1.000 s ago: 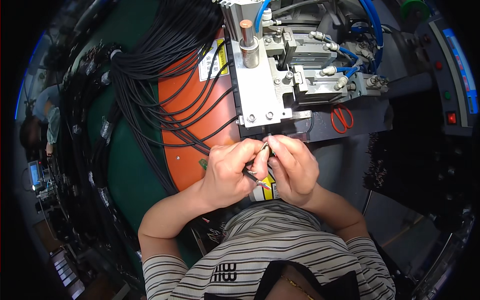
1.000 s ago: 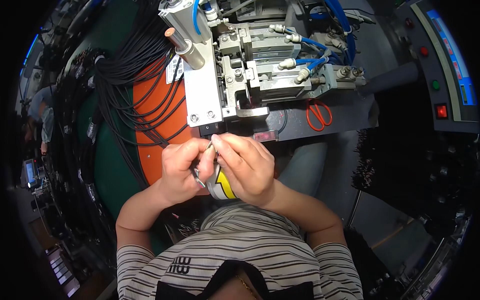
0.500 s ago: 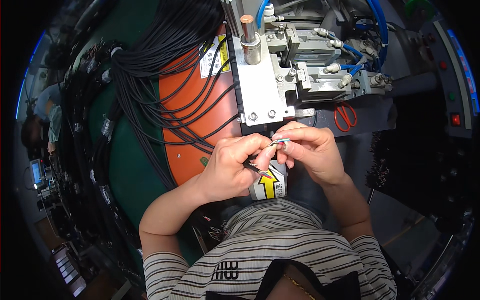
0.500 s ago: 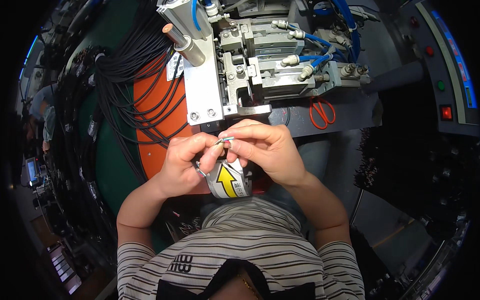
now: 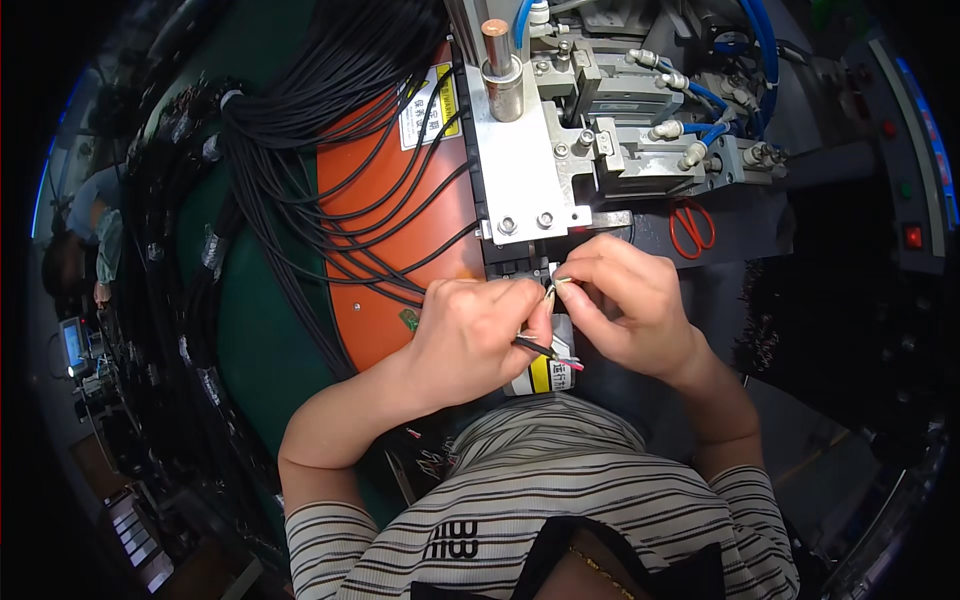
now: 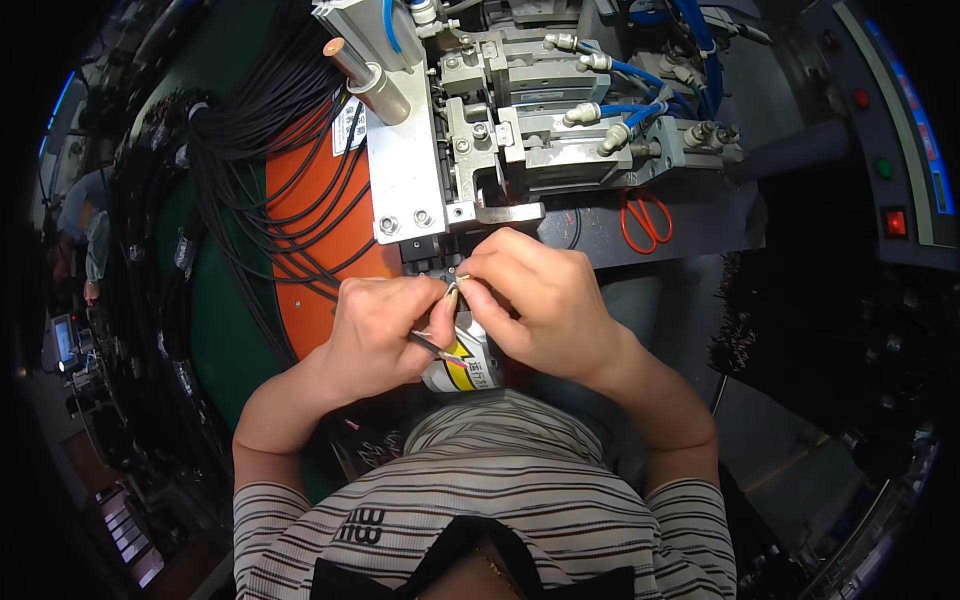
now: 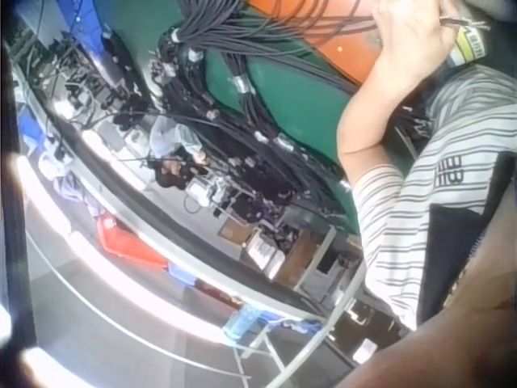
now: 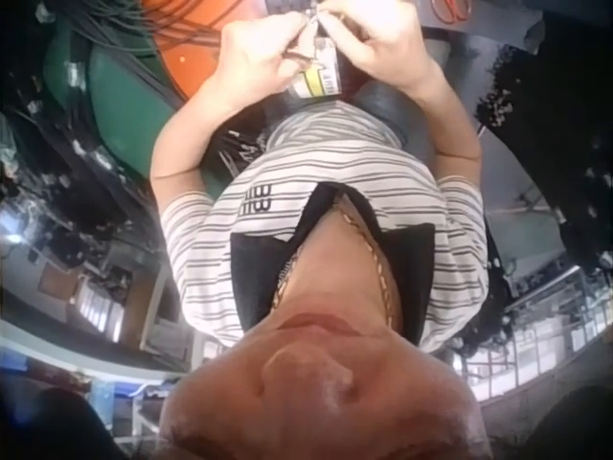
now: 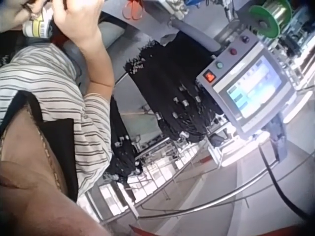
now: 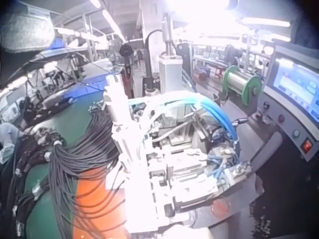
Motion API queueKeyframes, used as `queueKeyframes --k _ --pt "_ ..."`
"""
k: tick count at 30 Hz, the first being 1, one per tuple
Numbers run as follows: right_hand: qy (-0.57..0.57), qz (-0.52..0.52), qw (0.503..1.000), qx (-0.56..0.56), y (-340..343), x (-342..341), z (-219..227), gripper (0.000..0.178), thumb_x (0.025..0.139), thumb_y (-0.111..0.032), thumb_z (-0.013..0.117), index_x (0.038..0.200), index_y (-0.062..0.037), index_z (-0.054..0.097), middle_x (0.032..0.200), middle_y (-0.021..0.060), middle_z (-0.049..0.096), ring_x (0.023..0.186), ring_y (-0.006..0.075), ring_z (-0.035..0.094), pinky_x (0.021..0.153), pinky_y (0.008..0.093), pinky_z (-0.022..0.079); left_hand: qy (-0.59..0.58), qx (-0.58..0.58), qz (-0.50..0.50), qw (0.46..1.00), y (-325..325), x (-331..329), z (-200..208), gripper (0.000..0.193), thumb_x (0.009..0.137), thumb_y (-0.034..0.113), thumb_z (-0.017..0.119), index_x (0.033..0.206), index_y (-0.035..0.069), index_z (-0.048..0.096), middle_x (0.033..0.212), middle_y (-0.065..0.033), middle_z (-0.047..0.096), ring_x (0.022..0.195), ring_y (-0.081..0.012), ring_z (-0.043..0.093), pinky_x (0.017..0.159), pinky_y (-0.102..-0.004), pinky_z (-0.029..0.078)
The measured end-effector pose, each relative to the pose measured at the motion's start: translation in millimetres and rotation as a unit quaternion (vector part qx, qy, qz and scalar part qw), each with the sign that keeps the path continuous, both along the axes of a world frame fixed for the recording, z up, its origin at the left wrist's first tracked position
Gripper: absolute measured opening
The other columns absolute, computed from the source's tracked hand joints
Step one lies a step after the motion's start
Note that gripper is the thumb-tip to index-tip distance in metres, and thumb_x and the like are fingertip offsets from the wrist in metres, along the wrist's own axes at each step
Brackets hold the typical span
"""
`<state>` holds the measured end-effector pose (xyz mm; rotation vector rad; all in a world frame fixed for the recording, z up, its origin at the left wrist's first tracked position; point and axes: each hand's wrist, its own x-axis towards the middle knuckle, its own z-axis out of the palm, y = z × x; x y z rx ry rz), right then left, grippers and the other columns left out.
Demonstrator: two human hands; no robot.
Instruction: Manually inserting individual wires from a bundle into a connector block on an industrial assembly machine.
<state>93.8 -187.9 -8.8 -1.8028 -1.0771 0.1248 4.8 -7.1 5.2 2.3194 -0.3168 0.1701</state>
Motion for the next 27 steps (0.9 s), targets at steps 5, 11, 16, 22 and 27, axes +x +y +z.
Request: queueKeyframes --k 5,11,16,22,27 --pt "-0.126 -0.043 0.99 -0.052 6 -5 7 0.009 0.076 0.0 0.07 0.082 -0.0014 0.064 0.079 0.0077 0.061 0.055 0.0195 0.061 0.047 0.029 0.046 -0.089 0.156 0.035 0.983 -7 -7 -2 0.025 0.072 -0.005 0.067 0.097 0.0 0.065 0.069 -0.0081 0.056 0.055 -0.0238 0.059 0.05 -0.0339 0.048" --pt "-0.135 -0.062 0.978 -0.146 5 -4 5 0.008 0.077 -0.002 0.069 0.081 -0.0016 0.062 0.079 0.008 0.06 0.056 0.0256 0.06 0.049 0.0344 0.047 -0.091 0.129 0.027 0.987 3 -4 -6 0.045 0.064 -0.007 0.065 0.109 -0.002 0.064 0.087 -0.0106 0.058 0.066 -0.0243 0.061 0.055 -0.0341 0.049" --pt "-0.101 -0.067 0.987 -0.105 2 -8 -6 0.008 0.078 -0.002 0.068 0.082 -0.0012 0.062 0.08 0.0085 0.06 0.058 0.0265 0.061 0.05 0.0345 0.047 -0.062 0.105 0.017 0.992 2 -6 -6 0.05 0.062 -0.008 0.064 0.111 -0.003 0.064 0.091 -0.0114 0.057 0.069 -0.0249 0.061 0.057 -0.0343 0.05" --pt "-0.099 -0.068 0.987 -0.103 2 -9 -9 0.007 0.079 0.0 0.067 0.083 -0.0006 0.061 0.081 0.009 0.06 0.059 0.0267 0.061 0.051 0.0343 0.048 -0.044 0.099 0.014 0.994 1 -5 -6 0.045 0.065 -0.005 0.063 0.11 -0.005 0.063 0.091 -0.0107 0.055 0.074 -0.0257 0.059 0.061 -0.0365 0.051" --pt "-0.122 -0.062 0.984 -0.113 2 -6 -8 0.008 0.078 0.0 0.067 0.084 -0.0005 0.061 0.082 0.0093 0.06 0.061 0.0269 0.062 0.052 0.0348 0.048 -0.077 0.093 -0.003 0.993 5 0 -6 0.051 0.064 -0.007 0.066 0.114 -0.003 0.064 0.085 -0.0106 0.055 0.067 -0.0239 0.059 0.056 -0.0337 0.049"
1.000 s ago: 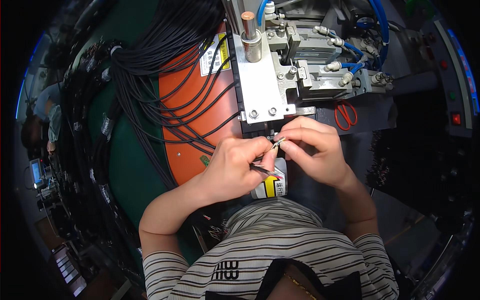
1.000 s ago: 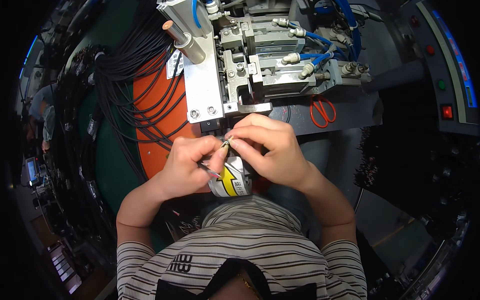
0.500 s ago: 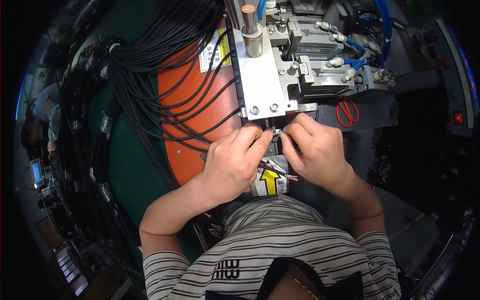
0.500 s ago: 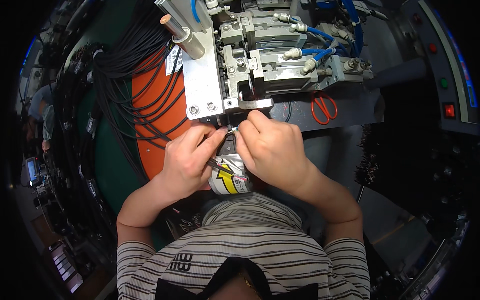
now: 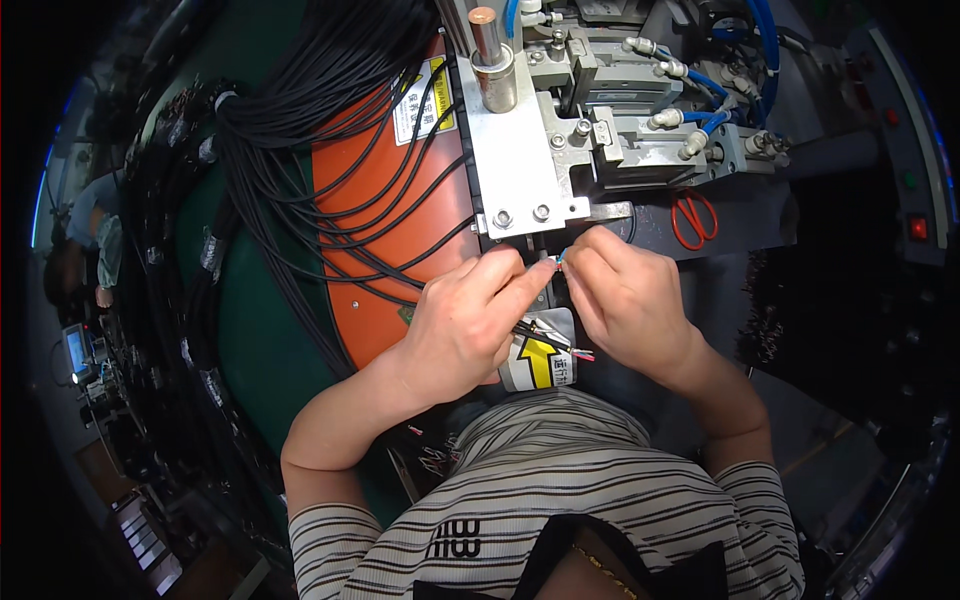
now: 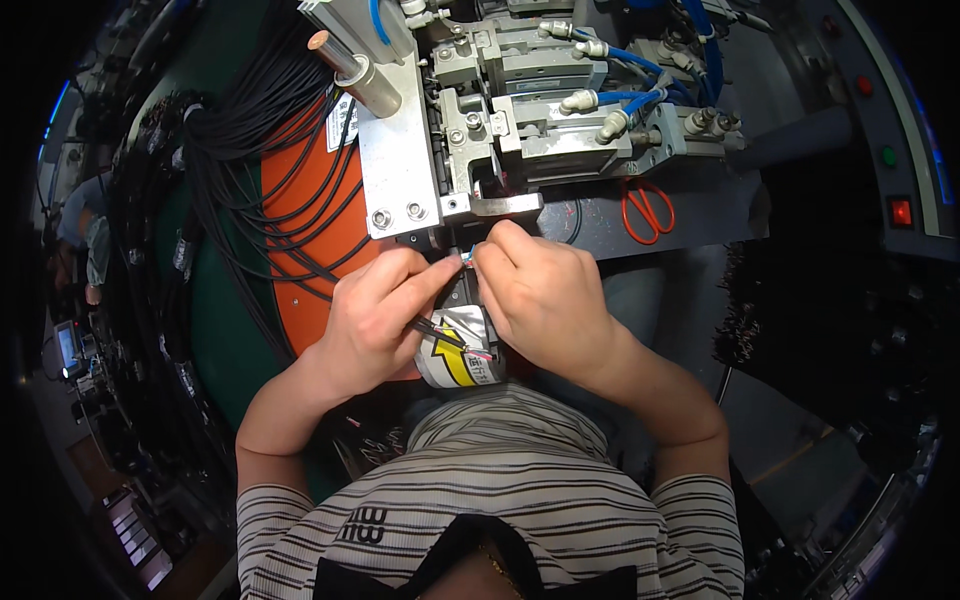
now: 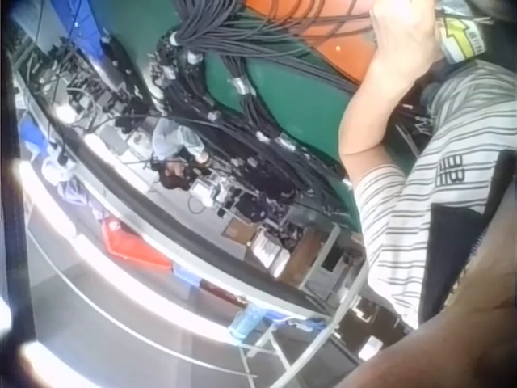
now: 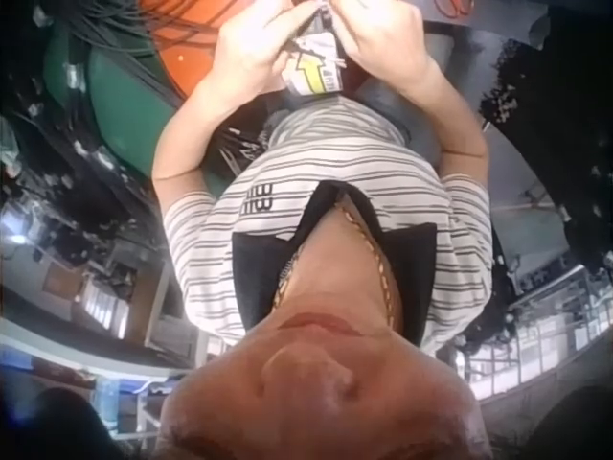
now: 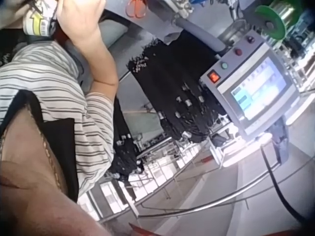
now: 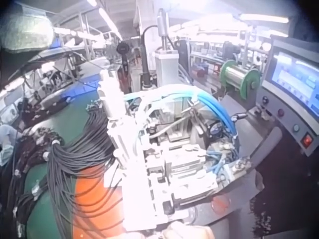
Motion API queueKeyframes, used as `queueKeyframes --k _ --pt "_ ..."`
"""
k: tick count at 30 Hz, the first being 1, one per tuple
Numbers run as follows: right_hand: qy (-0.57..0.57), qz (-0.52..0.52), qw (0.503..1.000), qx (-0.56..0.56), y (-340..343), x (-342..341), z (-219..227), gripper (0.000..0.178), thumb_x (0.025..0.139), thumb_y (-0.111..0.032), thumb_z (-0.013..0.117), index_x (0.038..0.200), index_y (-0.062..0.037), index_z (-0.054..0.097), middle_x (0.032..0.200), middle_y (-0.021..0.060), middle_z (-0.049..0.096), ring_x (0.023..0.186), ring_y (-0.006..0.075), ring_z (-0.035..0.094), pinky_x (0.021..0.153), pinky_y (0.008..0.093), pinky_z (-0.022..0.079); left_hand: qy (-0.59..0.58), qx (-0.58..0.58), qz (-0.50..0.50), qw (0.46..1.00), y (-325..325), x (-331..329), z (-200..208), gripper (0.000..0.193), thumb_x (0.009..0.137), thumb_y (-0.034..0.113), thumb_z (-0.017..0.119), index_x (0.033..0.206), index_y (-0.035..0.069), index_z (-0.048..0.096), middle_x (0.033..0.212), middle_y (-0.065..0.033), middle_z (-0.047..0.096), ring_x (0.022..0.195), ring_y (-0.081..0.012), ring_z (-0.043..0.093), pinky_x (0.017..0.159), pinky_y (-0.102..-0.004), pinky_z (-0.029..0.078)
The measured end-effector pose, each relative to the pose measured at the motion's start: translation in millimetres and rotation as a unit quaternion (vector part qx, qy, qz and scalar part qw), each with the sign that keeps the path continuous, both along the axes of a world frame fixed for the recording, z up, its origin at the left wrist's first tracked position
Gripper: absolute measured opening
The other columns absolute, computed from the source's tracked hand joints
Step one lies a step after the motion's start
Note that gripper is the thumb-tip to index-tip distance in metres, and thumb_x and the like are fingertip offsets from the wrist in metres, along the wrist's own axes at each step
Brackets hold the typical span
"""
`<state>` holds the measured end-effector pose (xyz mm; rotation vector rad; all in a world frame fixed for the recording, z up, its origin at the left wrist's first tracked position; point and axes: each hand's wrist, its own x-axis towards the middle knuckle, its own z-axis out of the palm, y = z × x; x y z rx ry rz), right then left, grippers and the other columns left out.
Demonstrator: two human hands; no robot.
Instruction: Manually inserting individual wires from a bundle into a connector block on an industrial assembly machine.
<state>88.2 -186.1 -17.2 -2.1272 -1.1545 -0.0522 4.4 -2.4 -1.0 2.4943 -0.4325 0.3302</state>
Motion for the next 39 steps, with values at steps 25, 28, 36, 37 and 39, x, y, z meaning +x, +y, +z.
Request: queueKeyframes --k 25,28,36,37,39 --pt "0.23 0.015 0.972 0.042 -22 27 15 0.009 0.084 -0.005 0.07 0.092 0.0001 0.069 0.065 0.0042 0.062 0.054 0.0061 0.056 0.049 0.0238 0.043 0.007 0.083 -0.032 0.996 5 5 12 0.039 0.069 0.004 0.063 0.107 0.002 0.066 0.092 -0.0101 0.057 0.081 -0.026 0.06 0.068 -0.0368 0.049" --pt "0.076 -0.097 0.989 0.076 -68 53 66 0.007 0.085 -0.002 0.068 0.092 0.0005 0.069 0.074 0.0063 0.066 0.061 0.0079 0.059 0.054 0.0231 0.045 0.015 0.024 0.006 1.0 19 -4 6 0.039 0.063 -0.003 0.064 0.102 0.001 0.067 0.09 -0.0119 0.057 0.082 -0.0302 0.058 0.07 -0.0398 0.046" --pt "-0.536 -0.253 0.774 -0.223 -161 114 206 0.022 0.083 -0.002 0.066 0.105 -0.0019 0.065 0.107 0.0114 0.067 0.113 0.028 0.059 0.098 0.0427 0.04 -0.032 0.034 0.023 0.999 23 -17 2 0.039 0.06 -0.004 0.066 0.099 -0.001 0.065 0.087 -0.013 0.053 0.082 -0.0306 0.053 0.072 -0.0412 0.04" --pt "-0.55 -0.258 0.746 -0.271 -165 119 210 0.025 0.083 -0.003 0.066 0.108 -0.0017 0.065 0.11 0.0119 0.067 0.119 0.0283 0.056 0.102 0.0442 0.037 -0.031 0.032 0.022 0.999 23 -16 1 0.039 0.061 -0.004 0.066 0.1 -0.001 0.065 0.087 -0.0129 0.053 0.082 -0.0303 0.053 0.071 -0.0411 0.04" --pt "-0.553 -0.274 0.719 -0.32 -179 132 215 0.027 0.083 -0.003 0.066 0.111 -0.0022 0.064 0.113 0.0111 0.066 0.121 0.0282 0.055 0.103 0.0447 0.036 -0.031 0.03 0.017 0.999 22 -13 2 0.038 0.062 -0.004 0.066 0.1 -0.002 0.065 0.087 -0.0127 0.052 0.081 -0.0298 0.052 0.071 -0.0409 0.039"
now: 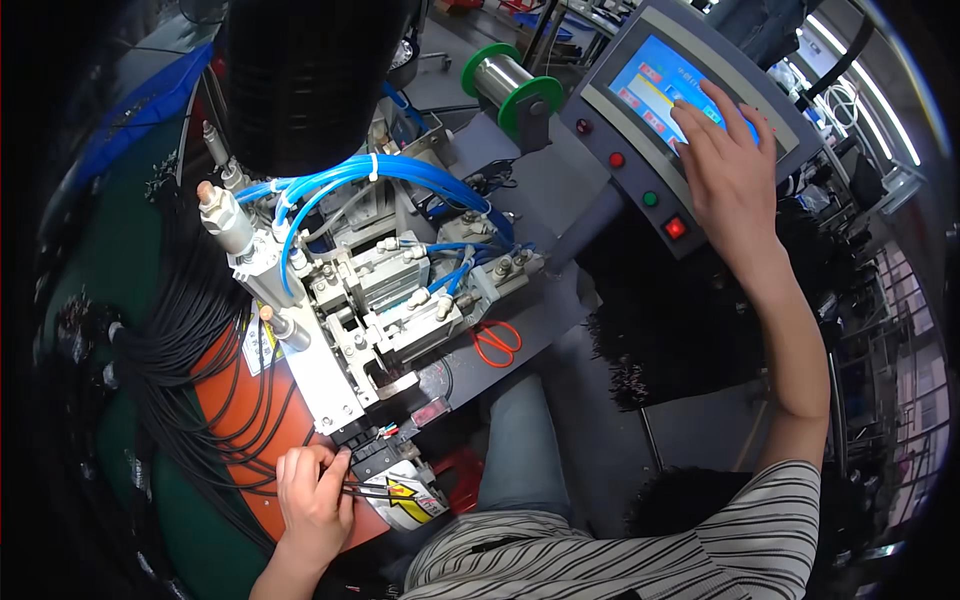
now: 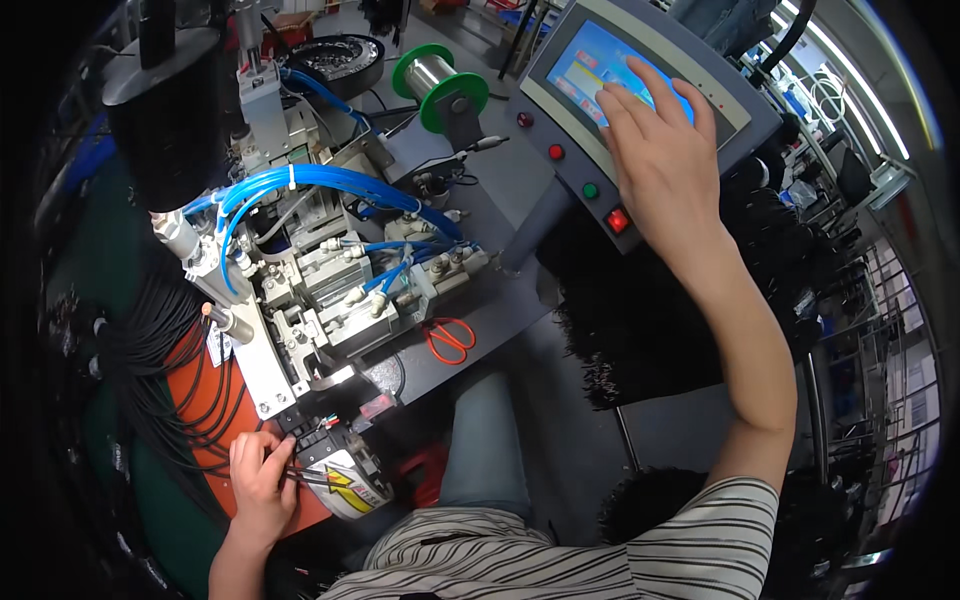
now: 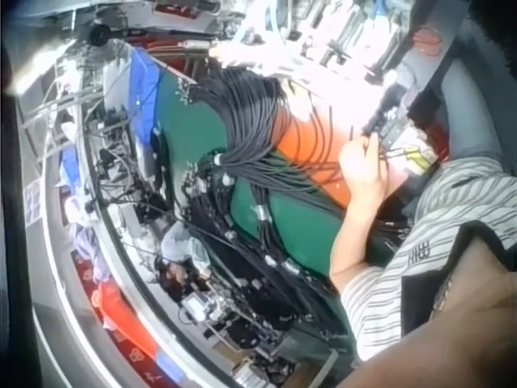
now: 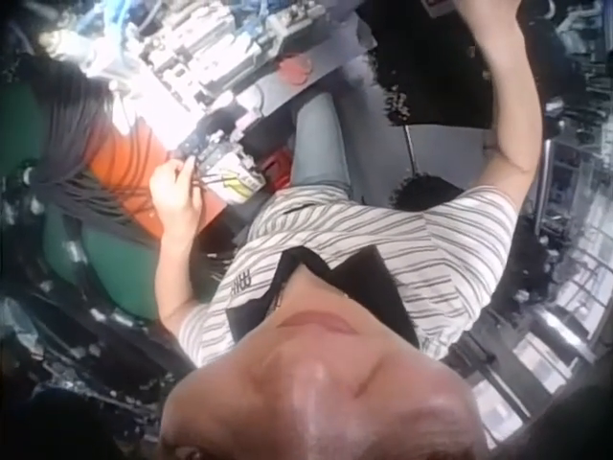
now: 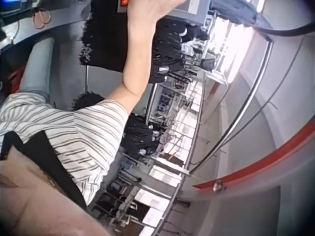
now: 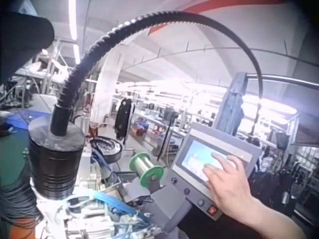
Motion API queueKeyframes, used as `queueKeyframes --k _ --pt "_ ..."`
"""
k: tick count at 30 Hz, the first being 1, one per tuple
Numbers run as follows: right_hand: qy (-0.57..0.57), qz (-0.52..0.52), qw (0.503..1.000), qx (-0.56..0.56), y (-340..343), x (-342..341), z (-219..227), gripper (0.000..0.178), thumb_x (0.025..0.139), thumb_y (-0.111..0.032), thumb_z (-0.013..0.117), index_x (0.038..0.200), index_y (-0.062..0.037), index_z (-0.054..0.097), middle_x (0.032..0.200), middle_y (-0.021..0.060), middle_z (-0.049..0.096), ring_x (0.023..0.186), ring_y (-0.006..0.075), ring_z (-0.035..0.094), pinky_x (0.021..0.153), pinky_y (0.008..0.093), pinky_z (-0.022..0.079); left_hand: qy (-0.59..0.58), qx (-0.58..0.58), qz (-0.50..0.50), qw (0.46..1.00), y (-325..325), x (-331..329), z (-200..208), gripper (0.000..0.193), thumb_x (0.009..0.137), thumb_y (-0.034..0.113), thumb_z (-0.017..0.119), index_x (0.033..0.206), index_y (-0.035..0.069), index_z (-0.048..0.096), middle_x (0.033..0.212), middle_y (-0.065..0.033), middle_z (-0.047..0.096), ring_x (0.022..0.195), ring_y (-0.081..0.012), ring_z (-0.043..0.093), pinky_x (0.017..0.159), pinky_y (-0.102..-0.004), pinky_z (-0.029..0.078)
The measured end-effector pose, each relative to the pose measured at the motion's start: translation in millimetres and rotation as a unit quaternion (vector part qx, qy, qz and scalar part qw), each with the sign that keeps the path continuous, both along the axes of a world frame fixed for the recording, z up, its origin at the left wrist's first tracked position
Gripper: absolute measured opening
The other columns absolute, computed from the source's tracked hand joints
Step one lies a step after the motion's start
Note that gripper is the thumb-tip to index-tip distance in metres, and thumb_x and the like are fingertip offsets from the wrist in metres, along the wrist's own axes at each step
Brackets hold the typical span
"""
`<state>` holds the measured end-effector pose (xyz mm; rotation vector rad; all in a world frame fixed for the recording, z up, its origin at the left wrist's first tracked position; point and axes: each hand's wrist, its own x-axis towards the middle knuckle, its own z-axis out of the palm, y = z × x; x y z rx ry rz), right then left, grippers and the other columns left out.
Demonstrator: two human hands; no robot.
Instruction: Manually inserting individual wires from a bundle into a connector block on an industrial assembly machine.
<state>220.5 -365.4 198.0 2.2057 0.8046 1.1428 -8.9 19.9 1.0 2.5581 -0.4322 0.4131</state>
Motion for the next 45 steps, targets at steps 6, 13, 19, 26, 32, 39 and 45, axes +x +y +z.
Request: queueKeyframes --k 6,13,19,26,32,39,45 --pt "0.005 -0.062 0.998 -0.024 8 12 -2 0.025 0.085 -0.005 0.064 0.109 -0.0014 0.064 0.111 0.0136 0.066 0.124 0.0292 0.053 0.105 0.0468 0.034 0.006 0.02 0.015 1.0 2 -2 2 0.04 0.063 -0.004 0.067 0.103 -0.002 0.064 0.087 -0.0126 0.053 0.081 -0.0297 0.052 0.073 -0.041 0.04" --pt "0.237 0.169 0.923 0.251 49 -38 -79 0.02 0.083 0.002 0.067 0.103 0.0008 0.066 0.1 0.015 0.068 0.097 0.027 0.067 0.083 0.0366 0.051 -0.033 -0.07 -0.033 0.996 10 1 -6 0.031 0.07 0.001 0.072 0.101 0.001 0.066 0.082 -0.0094 0.061 0.074 -0.0274 0.06 0.068 -0.0385 0.043" --pt "0.716 0.215 0.45 0.49 133 -124 -168 0.029 0.083 0.009 0.065 0.112 0.0038 0.063 0.095 0.011 0.067 0.077 0.0127 0.066 0.068 0.0235 0.052 -0.05 -0.068 -0.002 0.996 0 9 1 0.022 0.074 0.007 0.077 0.092 0.002 0.067 0.066 -0.0071 0.058 0.052 -0.0237 0.056 0.047 -0.0347 0.041" --pt "0.712 0.293 0.346 0.535 184 -147 -205 0.022 0.091 0.009 0.056 0.113 0.0075 0.061 0.094 0.0091 0.063 0.071 0.0104 0.063 0.064 0.0221 0.051 0.029 -0.171 0.0 0.985 -13 7 7 0.02 0.081 0.001 0.07 0.101 -0.002 0.067 0.074 -0.0122 0.063 0.06 -0.0243 0.062 0.055 -0.0324 0.048" --pt "0.745 0.181 0.136 0.627 189 -159 -212 0.016 0.095 0.002 0.056 0.109 0.0037 0.063 0.083 0.0073 0.064 0.063 0.0084 0.061 0.054 0.0178 0.046 0.036 -0.199 0.006 0.979 -13 14 5 0.019 0.083 0.004 0.07 0.1 -0.003 0.067 0.079 -0.0128 0.066 0.064 -0.0276 0.064 0.057 -0.0341 0.051" --pt "0.796 0.15 -0.104 0.577 178 -131 -211 0.014 0.092 -0.001 0.061 0.105 0.0016 0.063 0.071 0.0001 0.057 0.052 0.001 0.043 0.045 0.0174 0.029 -0.042 -0.047 -0.033 0.997 -16 17 7 0.023 0.079 0.004 0.074 0.1 -0.002 0.067 0.076 -0.0103 0.066 0.062 -0.0228 0.063 0.053 -0.0311 0.045" --pt "0.806 0.131 0.049 0.575 186 -139 -207 0.024 0.091 0.002 0.06 0.115 0.0033 0.058 0.082 -0.0013 0.058 0.072 0.0031 0.055 0.06 0.0176 0.044 -0.117 -0.004 -0.028 0.993 -27 18 1 0.018 0.078 0.004 0.072 0.093 -0.001 0.065 0.07 -0.007 0.059 0.055 -0.0201 0.057 0.049 -0.0332 0.041"
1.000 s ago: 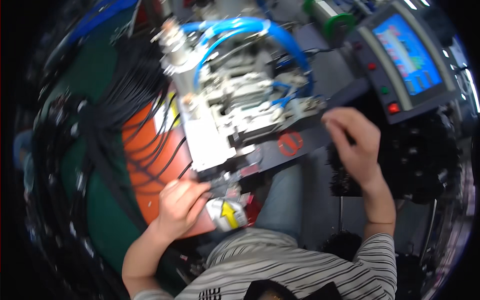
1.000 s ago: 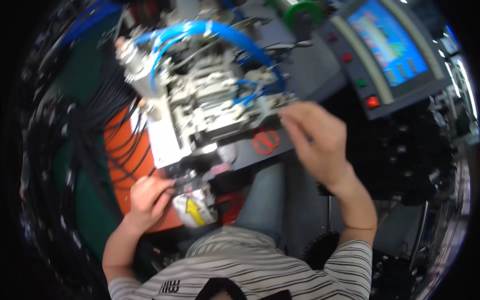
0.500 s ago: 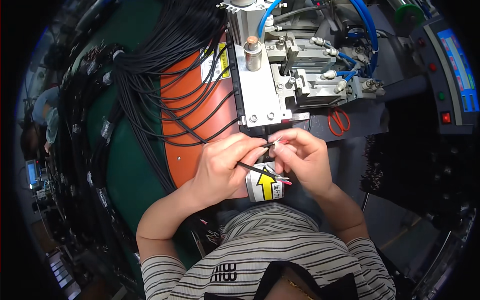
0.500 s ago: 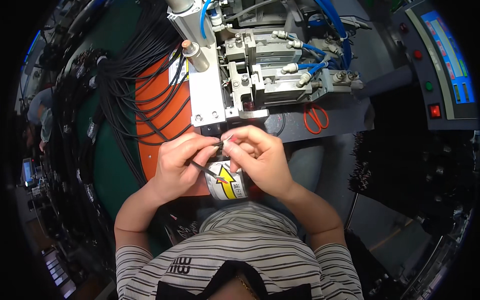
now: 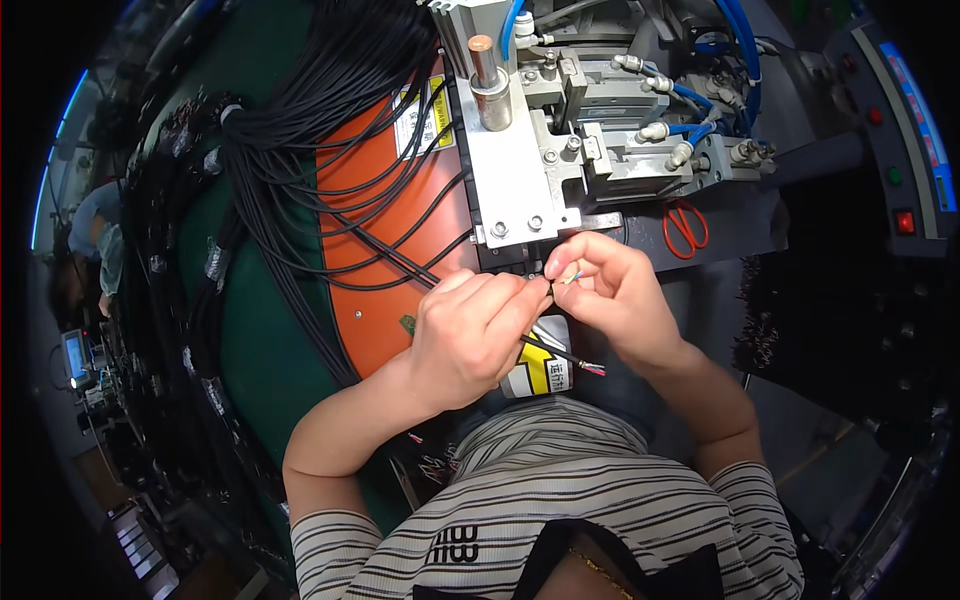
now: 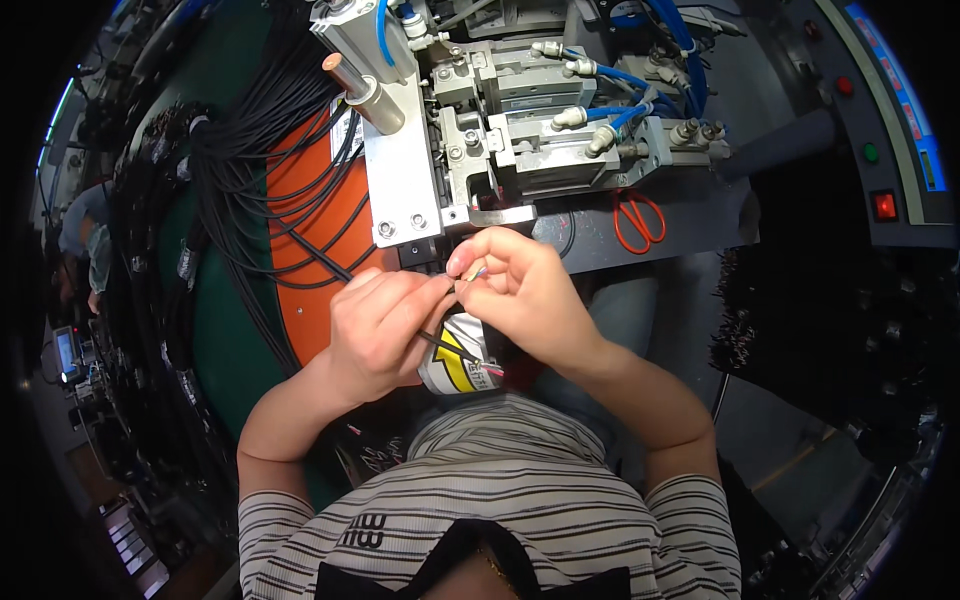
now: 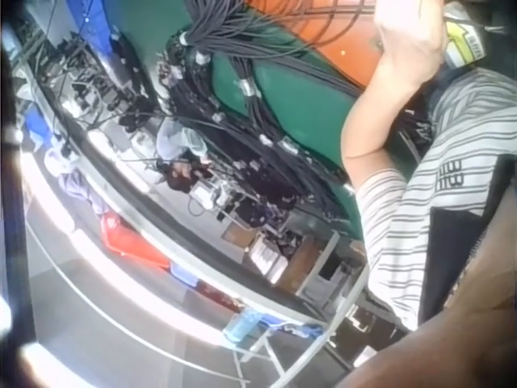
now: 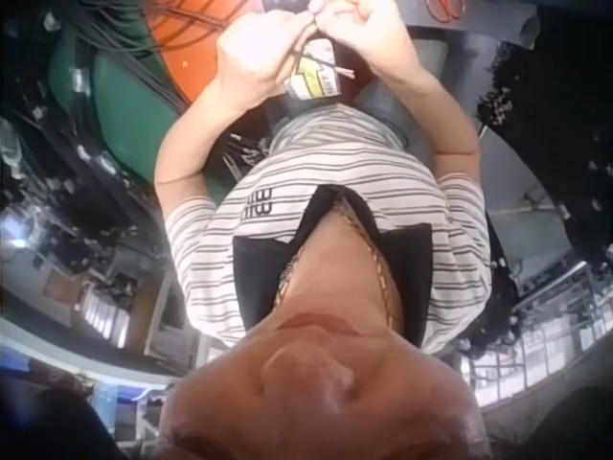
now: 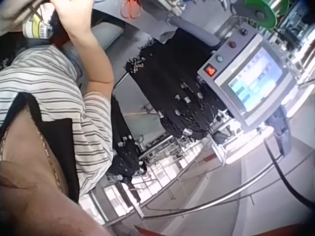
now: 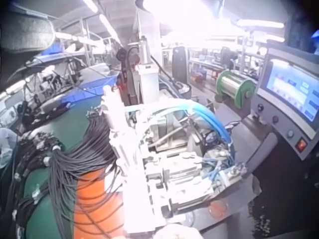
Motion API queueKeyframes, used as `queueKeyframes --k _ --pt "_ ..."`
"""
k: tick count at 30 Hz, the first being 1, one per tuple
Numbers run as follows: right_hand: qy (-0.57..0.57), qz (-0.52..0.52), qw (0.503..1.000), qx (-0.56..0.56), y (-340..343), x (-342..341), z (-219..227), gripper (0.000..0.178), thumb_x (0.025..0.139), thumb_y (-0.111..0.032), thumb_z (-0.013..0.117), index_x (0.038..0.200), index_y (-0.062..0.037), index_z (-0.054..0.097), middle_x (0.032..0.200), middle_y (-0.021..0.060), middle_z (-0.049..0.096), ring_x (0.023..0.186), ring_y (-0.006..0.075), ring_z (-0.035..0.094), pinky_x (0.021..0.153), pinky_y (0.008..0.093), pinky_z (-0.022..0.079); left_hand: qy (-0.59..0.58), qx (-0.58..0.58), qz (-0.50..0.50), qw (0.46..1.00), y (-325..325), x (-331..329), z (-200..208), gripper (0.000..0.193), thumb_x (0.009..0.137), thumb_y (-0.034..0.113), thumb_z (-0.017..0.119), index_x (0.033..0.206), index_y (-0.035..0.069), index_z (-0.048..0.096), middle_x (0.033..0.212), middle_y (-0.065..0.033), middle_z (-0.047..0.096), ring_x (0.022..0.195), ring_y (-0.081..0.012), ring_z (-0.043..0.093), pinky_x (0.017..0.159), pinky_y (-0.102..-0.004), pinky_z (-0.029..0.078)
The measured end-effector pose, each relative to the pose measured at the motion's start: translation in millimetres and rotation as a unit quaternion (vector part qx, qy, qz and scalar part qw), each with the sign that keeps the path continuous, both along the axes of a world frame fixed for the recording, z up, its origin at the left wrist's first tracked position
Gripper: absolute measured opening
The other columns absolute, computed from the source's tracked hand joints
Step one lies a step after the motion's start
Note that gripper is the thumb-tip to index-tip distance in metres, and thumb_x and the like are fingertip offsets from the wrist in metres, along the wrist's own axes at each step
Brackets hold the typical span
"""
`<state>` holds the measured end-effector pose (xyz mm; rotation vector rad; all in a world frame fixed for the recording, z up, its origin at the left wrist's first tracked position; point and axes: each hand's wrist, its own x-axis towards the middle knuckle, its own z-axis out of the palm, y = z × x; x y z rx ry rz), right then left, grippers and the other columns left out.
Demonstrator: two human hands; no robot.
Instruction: Manually inserting individual wires from a bundle into a connector block on an industrial assembly machine.
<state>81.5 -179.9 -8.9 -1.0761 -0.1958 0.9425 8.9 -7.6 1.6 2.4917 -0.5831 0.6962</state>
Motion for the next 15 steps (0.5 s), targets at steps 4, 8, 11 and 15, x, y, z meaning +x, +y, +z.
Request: queueKeyframes --k 4,8,11,15 --pt "-0.263 -0.056 0.963 -0.017 0 -20 3 0.035 0.09 0.004 0.057 0.125 0.0053 0.056 0.1 0.0067 0.057 0.083 0.0095 0.055 0.071 0.0243 0.047 0.107 -0.183 0.026 0.977 -3 0 4 0.01 0.078 0.0 0.069 0.085 0.0 0.062 0.062 -0.0074 0.057 0.047 -0.022 0.056 0.045 -0.0336 0.043" --pt "-0.628 -0.163 0.749 -0.133 11 -29 -13 0.037 0.088 0.002 0.063 0.124 0.0046 0.059 0.102 0.0133 0.06 0.089 0.019 0.061 0.074 0.0308 0.05 0.134 -0.17 0.045 0.975 -2 -2 2 0.01 0.078 0.0 0.069 0.085 0.0 0.062 0.063 -0.007 0.058 0.049 -0.0223 0.058 0.046 -0.0331 0.044" --pt "-0.435 -0.118 0.892 -0.049 1 -19 -8 0.029 0.089 0.001 0.062 0.118 0.0055 0.063 0.101 0.0117 0.061 0.089 0.017 0.061 0.076 0.0298 0.05 0.116 -0.163 0.035 0.979 -1 -1 1 0.009 0.078 0.0 0.069 0.085 0.0 0.062 0.063 -0.0073 0.058 0.049 -0.022 0.058 0.046 -0.0331 0.045" --pt "-0.149 -0.056 0.985 0.066 -4 -6 -14 0.023 0.094 0.0 0.059 0.116 0.0044 0.065 0.103 0.0101 0.062 0.088 0.013 0.062 0.078 0.0256 0.051 0.129 -0.18 0.03 0.975 -1 0 4 0.008 0.079 0.0 0.068 0.085 0.0 0.063 0.063 -0.008 0.059 0.05 -0.0218 0.058 0.046 -0.033 0.045"
